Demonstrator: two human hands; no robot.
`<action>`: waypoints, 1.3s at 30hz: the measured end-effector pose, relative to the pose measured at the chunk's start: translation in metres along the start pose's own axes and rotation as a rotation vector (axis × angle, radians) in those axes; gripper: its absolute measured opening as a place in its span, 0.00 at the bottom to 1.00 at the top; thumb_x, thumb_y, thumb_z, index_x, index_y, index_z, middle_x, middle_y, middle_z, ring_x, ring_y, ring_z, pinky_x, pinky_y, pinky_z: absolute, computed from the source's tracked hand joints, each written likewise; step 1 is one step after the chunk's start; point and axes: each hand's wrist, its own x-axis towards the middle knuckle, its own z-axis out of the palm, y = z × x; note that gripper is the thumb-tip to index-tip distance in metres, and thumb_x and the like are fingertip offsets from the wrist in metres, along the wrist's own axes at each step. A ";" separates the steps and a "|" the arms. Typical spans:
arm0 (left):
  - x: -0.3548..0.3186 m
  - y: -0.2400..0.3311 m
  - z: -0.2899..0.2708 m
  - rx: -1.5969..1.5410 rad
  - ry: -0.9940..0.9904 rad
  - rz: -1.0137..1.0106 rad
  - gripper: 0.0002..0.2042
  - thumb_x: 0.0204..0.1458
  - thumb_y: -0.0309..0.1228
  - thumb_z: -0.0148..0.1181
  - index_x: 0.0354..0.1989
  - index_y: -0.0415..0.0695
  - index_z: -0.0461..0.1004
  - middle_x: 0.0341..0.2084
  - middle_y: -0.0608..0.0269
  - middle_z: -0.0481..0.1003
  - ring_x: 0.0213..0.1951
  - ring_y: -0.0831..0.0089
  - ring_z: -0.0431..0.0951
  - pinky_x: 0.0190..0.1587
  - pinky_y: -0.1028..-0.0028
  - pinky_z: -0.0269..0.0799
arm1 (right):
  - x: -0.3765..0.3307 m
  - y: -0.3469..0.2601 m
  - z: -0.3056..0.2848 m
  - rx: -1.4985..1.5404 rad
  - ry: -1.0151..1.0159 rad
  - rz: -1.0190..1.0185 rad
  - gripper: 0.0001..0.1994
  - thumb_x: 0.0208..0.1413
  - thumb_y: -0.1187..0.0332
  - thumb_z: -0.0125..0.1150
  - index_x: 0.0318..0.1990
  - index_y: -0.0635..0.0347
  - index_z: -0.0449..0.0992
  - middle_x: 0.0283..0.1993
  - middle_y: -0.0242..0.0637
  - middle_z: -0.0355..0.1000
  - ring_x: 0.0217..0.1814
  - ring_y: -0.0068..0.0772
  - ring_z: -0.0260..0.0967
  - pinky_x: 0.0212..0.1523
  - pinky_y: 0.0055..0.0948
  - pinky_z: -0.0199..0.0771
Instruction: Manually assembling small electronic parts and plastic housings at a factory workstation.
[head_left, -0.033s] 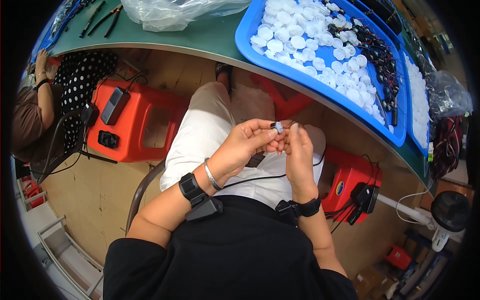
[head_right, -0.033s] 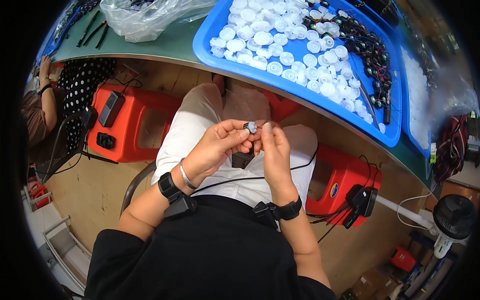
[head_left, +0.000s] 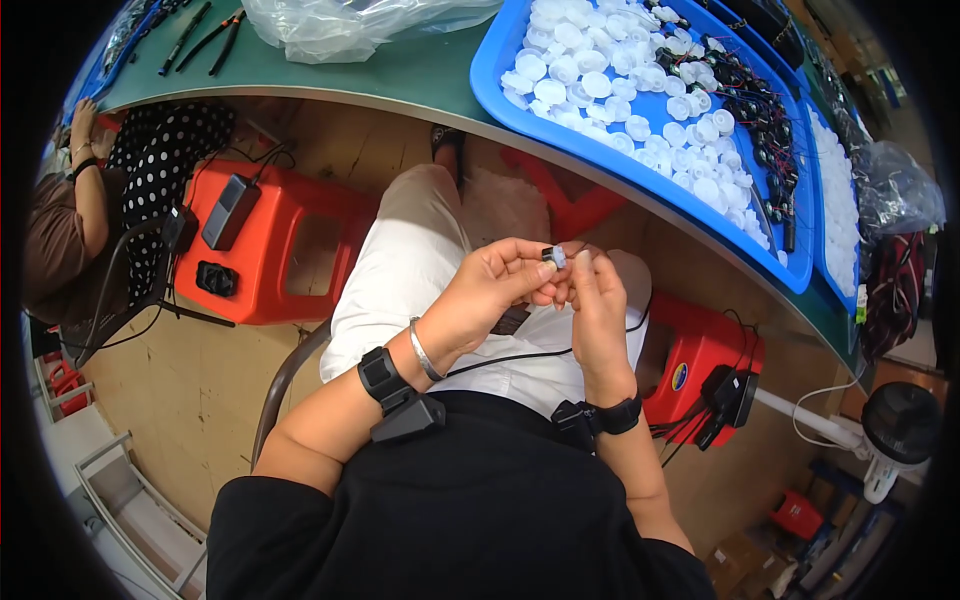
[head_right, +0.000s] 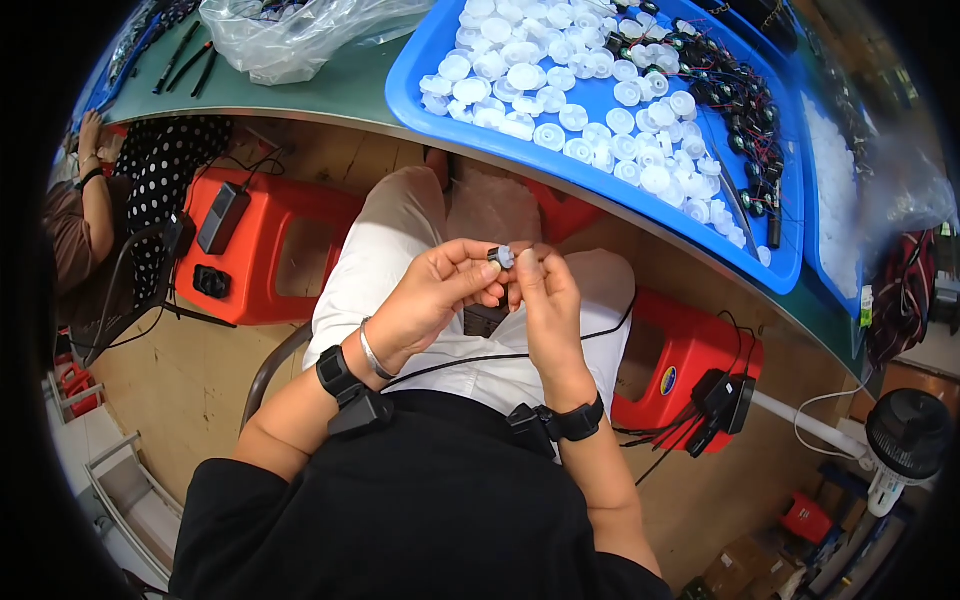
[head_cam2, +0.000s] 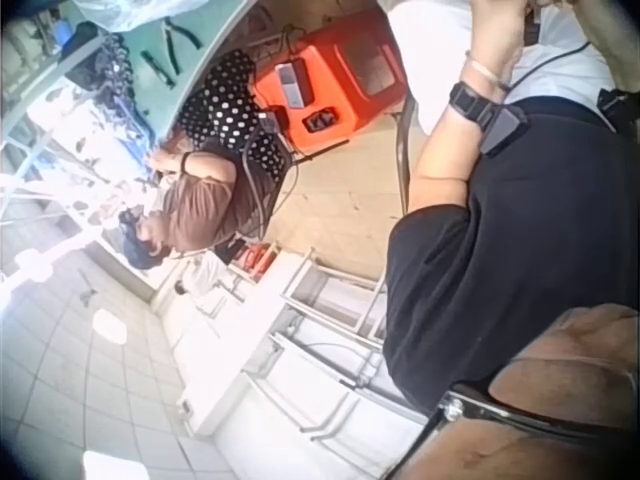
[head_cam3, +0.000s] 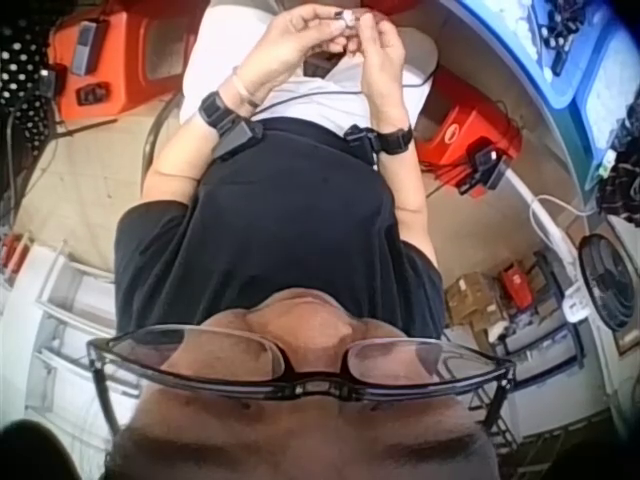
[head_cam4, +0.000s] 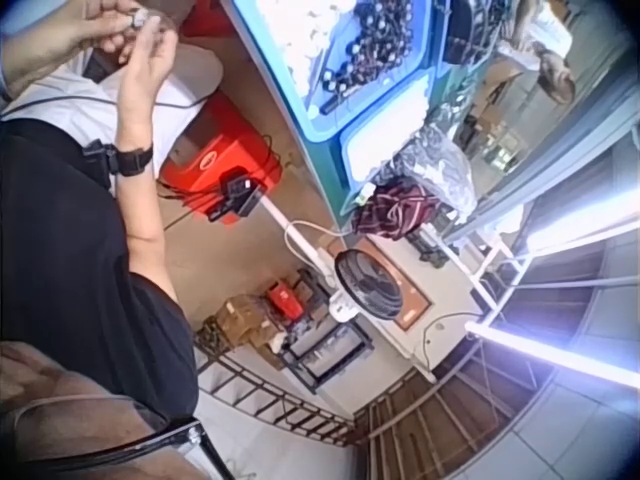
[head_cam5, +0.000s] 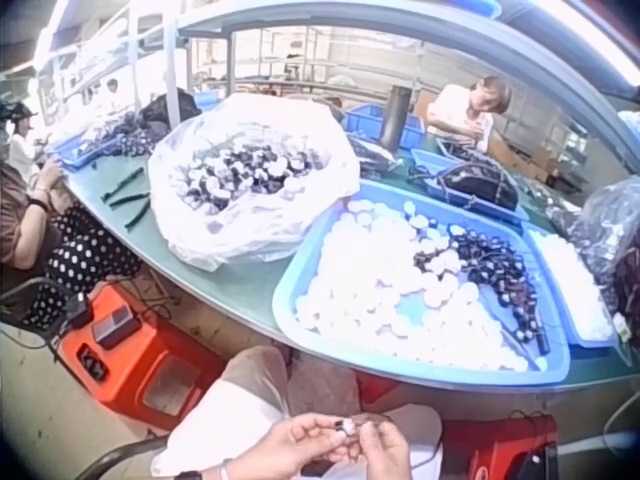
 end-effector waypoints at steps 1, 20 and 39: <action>-0.001 0.000 0.001 0.044 0.008 0.014 0.13 0.57 0.25 0.57 0.49 0.35 0.70 0.37 0.61 0.76 0.35 0.80 0.76 0.41 0.80 0.74 | 0.000 0.000 -0.001 0.000 0.001 0.001 0.11 0.63 0.63 0.53 0.42 0.63 0.71 0.30 0.29 0.68 0.25 0.14 0.59 0.25 0.16 0.60; 0.008 -0.007 -0.017 -0.259 -0.142 -0.116 0.11 0.61 0.37 0.53 0.41 0.41 0.74 0.33 0.63 0.77 0.32 0.80 0.75 0.37 0.81 0.73 | -0.001 0.004 0.002 -0.042 -0.045 -0.081 0.13 0.58 0.68 0.60 0.48 0.64 0.70 0.37 0.30 0.69 0.37 0.17 0.66 0.37 0.19 0.68; 0.006 -0.013 -0.010 -0.424 -0.077 -0.362 0.14 0.61 0.42 0.50 0.43 0.44 0.73 0.39 0.64 0.75 0.42 0.76 0.74 0.50 0.74 0.69 | 0.000 0.001 -0.001 -1.041 -0.080 -0.750 0.12 0.48 0.69 0.67 0.39 0.64 0.74 0.36 0.41 0.75 0.33 0.42 0.72 0.33 0.35 0.71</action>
